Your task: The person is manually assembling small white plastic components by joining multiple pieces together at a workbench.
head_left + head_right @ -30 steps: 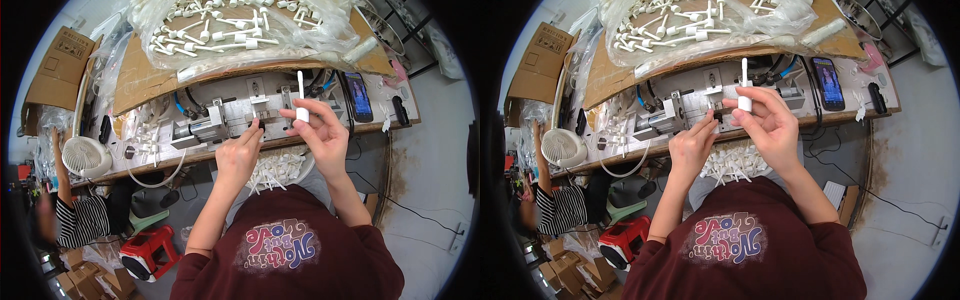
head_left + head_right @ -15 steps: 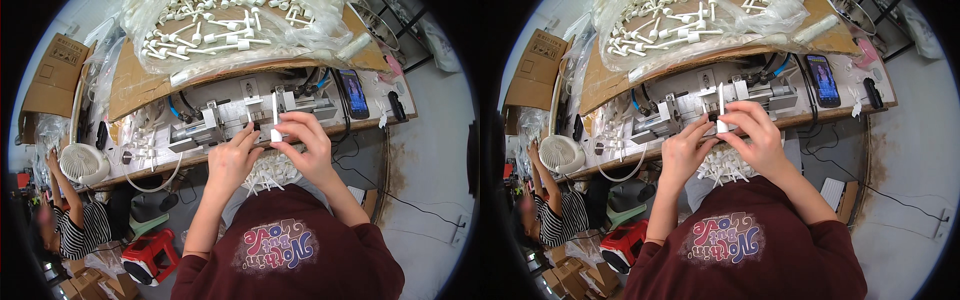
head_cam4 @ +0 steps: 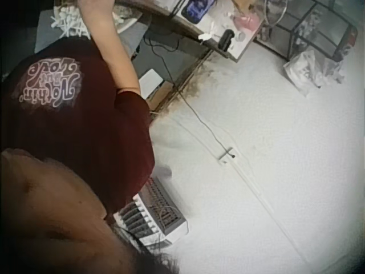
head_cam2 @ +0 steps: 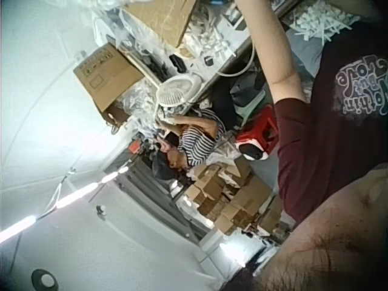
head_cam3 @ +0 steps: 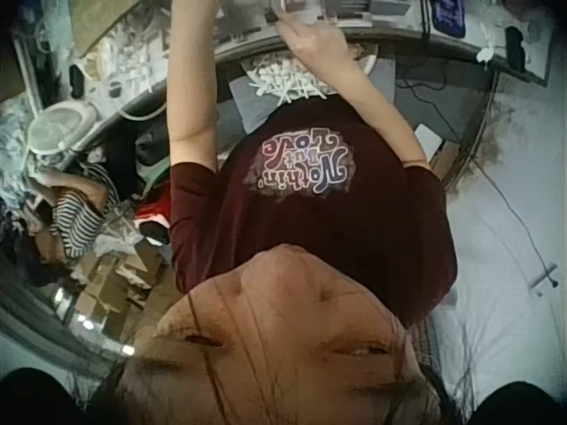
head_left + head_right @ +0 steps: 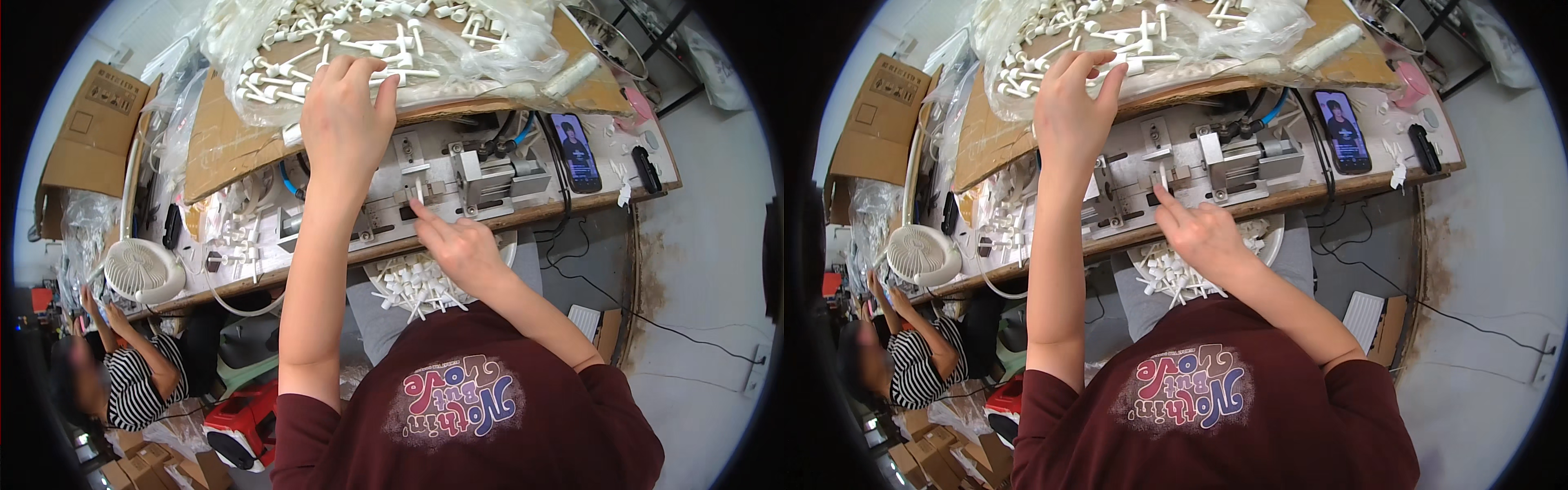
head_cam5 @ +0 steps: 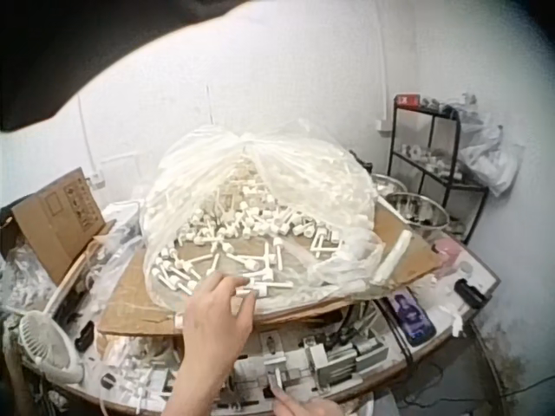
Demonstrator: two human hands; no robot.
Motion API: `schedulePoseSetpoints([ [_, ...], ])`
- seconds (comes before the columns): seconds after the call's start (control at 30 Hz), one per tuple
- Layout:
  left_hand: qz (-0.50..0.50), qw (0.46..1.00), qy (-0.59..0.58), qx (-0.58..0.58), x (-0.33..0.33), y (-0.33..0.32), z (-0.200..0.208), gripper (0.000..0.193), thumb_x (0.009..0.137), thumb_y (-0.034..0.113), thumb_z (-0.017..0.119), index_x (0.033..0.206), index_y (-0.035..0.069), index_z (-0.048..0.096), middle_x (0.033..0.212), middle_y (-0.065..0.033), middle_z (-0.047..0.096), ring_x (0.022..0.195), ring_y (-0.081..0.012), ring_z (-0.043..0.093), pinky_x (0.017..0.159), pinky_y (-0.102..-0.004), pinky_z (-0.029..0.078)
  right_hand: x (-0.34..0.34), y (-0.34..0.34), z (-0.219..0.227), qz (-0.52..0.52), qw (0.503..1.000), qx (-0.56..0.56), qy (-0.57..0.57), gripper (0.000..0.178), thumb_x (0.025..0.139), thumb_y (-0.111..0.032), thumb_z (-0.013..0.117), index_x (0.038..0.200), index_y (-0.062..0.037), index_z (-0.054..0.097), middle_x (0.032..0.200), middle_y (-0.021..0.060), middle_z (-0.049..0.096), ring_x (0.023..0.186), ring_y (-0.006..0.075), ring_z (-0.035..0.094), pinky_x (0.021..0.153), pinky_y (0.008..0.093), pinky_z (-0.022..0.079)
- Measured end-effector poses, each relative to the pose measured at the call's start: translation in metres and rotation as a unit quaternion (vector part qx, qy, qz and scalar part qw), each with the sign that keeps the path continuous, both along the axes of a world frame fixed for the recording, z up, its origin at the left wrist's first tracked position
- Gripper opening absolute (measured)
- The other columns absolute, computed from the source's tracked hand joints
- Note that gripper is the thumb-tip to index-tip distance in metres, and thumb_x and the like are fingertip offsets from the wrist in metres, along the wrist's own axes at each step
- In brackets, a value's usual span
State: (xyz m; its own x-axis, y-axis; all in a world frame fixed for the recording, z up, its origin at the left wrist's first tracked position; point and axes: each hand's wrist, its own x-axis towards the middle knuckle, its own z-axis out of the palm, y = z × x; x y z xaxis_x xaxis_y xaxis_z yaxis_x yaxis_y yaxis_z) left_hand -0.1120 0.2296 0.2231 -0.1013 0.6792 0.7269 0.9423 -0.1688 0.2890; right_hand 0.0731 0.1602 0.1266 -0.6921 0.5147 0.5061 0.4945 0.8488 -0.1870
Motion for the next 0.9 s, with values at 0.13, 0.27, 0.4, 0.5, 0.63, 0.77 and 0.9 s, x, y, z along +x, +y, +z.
schedulePoseSetpoints([
  [0.13,0.033,0.997,-0.015,-0.073,-0.003,0.027,-0.011,0.032,0.076,0.033,0.079,0.086,0.004,0.069,0.088,-0.0093,0.064,0.082,-0.0277,0.063,0.072,-0.0383,0.051,-0.001,0.000,-0.001,0.013,0.999,-0.002,0.030,0.022,0.072,-0.004,0.064,0.093,0.0003,0.064,0.122,0.0166,0.065,0.066,0.0175,0.064,0.060,0.0290,0.051],
  [0.27,0.042,0.992,-0.015,-0.120,-0.001,0.034,-0.014,0.045,0.072,0.045,0.080,0.080,0.003,0.068,0.085,-0.0094,0.064,0.078,-0.0276,0.064,0.069,-0.0382,0.051,0.007,0.000,-0.006,0.019,0.998,0.018,0.060,0.027,0.071,-0.005,0.065,0.097,0.0027,0.066,0.123,0.0171,0.064,0.078,0.0195,0.067,0.065,0.0301,0.053],
  [0.4,0.039,0.992,-0.019,-0.118,-0.003,0.033,-0.012,0.046,0.074,0.047,0.079,0.081,0.002,0.069,0.083,-0.0089,0.066,0.076,-0.0254,0.065,0.068,-0.0360,0.050,0.005,-0.001,-0.006,0.017,0.998,0.009,0.054,0.027,0.070,-0.005,0.065,0.096,0.0029,0.066,0.122,0.0179,0.064,0.078,0.0194,0.067,0.065,0.0299,0.053],
  [0.5,0.009,0.994,-0.052,-0.092,0.003,0.023,-0.007,0.038,0.075,0.037,0.081,0.084,0.002,0.069,0.083,-0.0073,0.065,0.076,-0.0214,0.066,0.067,-0.0339,0.051,0.004,-0.001,-0.007,0.007,0.999,0.009,0.031,0.027,0.069,-0.004,0.065,0.095,0.0025,0.067,0.122,0.0184,0.065,0.066,0.0153,0.065,0.058,0.0272,0.049],
  [0.63,-0.070,0.985,-0.144,-0.062,0.011,-0.008,0.009,0.026,0.077,0.019,0.081,0.090,0.000,0.070,0.086,-0.0050,0.064,0.081,-0.0150,0.068,0.066,-0.0286,0.054,0.005,0.002,-0.004,0.025,0.998,0.030,0.039,0.027,0.069,-0.004,0.065,0.096,0.0024,0.067,0.122,0.0183,0.066,0.060,0.0126,0.062,0.056,0.0258,0.046],
  [0.77,-0.153,0.951,-0.268,-0.029,0.014,-0.037,0.012,0.022,0.079,0.005,0.079,0.099,-0.001,0.070,0.094,-0.0041,0.062,0.087,-0.0133,0.068,0.068,-0.0248,0.058,0.001,0.000,0.001,0.035,0.997,0.044,0.052,0.024,0.071,-0.008,0.065,0.093,0.0009,0.066,0.118,0.0203,0.067,0.057,0.0107,0.060,0.055,0.0255,0.045],
  [0.9,-0.188,0.942,-0.278,-0.009,0.019,-0.060,0.012,0.029,0.078,-0.004,0.076,0.105,-0.003,0.069,0.101,-0.0056,0.059,0.087,-0.0144,0.067,0.072,-0.0250,0.061,-0.003,0.006,-0.001,0.026,0.999,0.026,-0.002,0.021,0.072,-0.009,0.064,0.091,-0.0006,0.064,0.117,0.0203,0.067,0.054,0.0106,0.061,0.055,0.0258,0.045],
])
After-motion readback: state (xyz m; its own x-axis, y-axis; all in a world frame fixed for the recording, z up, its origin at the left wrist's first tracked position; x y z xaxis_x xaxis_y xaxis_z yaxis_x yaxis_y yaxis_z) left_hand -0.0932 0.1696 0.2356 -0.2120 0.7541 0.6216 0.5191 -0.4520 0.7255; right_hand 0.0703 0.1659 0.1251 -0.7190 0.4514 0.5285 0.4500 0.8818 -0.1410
